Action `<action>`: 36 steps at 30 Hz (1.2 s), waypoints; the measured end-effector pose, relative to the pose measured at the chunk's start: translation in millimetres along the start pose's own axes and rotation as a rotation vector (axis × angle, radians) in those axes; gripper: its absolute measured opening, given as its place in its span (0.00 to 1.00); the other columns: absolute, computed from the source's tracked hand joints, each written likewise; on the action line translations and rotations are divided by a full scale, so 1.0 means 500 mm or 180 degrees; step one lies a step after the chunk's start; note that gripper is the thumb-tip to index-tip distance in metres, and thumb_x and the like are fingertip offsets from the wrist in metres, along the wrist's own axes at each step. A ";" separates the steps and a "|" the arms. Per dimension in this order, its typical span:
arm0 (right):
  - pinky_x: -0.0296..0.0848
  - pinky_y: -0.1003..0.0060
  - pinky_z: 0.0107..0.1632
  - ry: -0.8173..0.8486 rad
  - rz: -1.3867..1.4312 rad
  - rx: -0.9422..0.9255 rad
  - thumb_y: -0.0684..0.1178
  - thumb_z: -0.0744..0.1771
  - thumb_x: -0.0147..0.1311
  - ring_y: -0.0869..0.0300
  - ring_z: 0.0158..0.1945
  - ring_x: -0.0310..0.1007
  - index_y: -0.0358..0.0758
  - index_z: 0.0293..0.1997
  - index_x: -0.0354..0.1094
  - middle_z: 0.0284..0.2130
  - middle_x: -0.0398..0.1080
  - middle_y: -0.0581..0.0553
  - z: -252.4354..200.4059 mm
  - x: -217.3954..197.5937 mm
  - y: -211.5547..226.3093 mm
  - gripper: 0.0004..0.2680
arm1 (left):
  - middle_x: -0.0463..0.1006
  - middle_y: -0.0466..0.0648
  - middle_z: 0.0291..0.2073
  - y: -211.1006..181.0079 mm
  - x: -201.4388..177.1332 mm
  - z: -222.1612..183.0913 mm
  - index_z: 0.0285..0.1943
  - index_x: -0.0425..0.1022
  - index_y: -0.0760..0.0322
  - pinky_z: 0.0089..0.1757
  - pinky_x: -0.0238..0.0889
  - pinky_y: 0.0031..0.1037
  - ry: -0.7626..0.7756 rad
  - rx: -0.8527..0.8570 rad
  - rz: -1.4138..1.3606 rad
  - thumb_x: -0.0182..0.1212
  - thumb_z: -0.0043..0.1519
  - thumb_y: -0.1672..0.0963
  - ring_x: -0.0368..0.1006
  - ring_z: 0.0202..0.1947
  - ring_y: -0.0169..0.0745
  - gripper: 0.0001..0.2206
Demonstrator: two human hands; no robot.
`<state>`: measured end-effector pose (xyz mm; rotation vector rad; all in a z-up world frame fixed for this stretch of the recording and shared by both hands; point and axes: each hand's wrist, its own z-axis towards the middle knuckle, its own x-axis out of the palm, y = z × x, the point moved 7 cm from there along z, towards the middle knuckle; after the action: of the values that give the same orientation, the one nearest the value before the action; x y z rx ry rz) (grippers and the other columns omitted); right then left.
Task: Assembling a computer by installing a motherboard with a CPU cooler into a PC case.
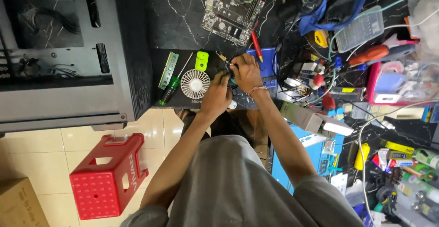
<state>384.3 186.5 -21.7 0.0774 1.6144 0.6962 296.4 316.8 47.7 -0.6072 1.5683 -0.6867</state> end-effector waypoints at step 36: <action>0.77 0.64 0.45 -0.0782 0.3124 -0.0740 0.34 0.67 0.67 0.60 0.40 0.75 0.25 0.49 0.67 0.36 0.74 0.35 -0.226 -0.405 0.583 0.11 | 0.87 0.60 0.40 -0.193 -0.598 -0.280 0.53 0.82 0.76 0.43 0.83 0.32 -0.2043 0.0862 -0.3215 0.67 0.66 0.67 0.86 0.41 0.43 0.08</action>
<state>218.4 290.7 295.0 0.7893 1.1848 1.5452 187.4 479.1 330.6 -1.2741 0.4834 -1.2572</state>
